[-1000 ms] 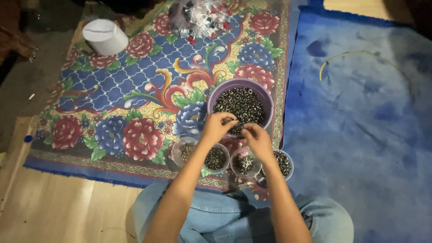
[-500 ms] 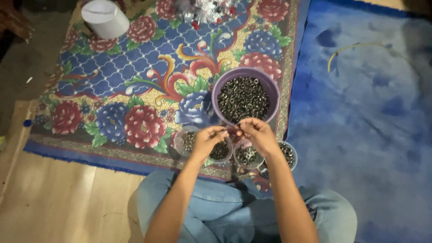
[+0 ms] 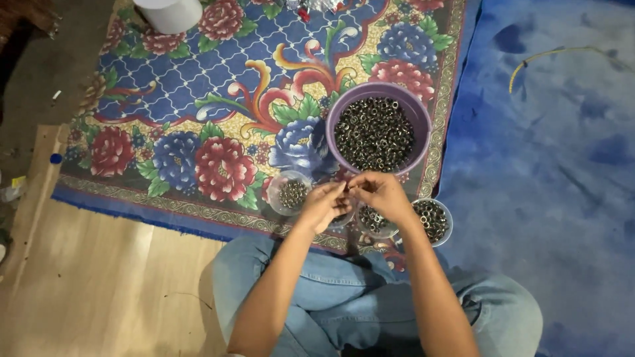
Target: The person sits on a patterned rug and repeatedly picks small metal rings from a large purple bowl, then places them into smaller clear bowls arranged in front. The hands handle the rings one at a time or in small groups throughout the clip.
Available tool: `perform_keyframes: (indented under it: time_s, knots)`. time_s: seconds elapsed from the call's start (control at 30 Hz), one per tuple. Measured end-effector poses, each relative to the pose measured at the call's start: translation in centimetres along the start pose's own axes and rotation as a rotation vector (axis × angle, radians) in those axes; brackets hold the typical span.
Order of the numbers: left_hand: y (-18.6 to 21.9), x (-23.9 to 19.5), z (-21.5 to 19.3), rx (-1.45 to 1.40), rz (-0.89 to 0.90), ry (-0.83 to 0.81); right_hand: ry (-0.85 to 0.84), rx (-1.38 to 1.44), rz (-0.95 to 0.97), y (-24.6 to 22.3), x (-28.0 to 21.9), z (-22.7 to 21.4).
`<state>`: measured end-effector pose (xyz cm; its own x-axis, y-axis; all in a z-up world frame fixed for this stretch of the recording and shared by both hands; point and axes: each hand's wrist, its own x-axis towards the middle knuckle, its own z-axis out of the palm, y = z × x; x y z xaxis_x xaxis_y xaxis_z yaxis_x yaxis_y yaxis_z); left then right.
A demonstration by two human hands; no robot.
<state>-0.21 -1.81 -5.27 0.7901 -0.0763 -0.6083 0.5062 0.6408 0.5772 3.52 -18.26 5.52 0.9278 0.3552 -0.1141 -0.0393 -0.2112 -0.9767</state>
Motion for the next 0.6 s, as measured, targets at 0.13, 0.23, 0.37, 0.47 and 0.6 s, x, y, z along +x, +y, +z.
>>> perform_keyframes:
  time_s: [0.13, 0.23, 0.37, 0.47, 0.6]
  knots:
    - [-0.4, 0.3, -0.4, -0.084, 0.018, -0.049, 0.022, -0.075, 0.0, -0.3, -0.4, 0.2]
    - [-0.4, 0.3, -0.5, -0.119, 0.01, -0.072, 0.043, -0.092, -0.02, 0.1, -0.3, 0.2]
    - [0.3, -0.1, -0.6, -0.072, 0.054, -0.058, 0.095, -0.019, -0.008, 2.1, -0.1, -0.4]
    - [1.4, -1.0, -0.5, 0.014, 0.112, -0.041, 0.123, -0.004, 0.0, 1.2, -0.1, -0.4]
    - [2.0, -1.1, -1.0, 0.424, 0.309, 0.001, 0.128, 0.009, 0.063, 0.1, 0.0, -0.5]
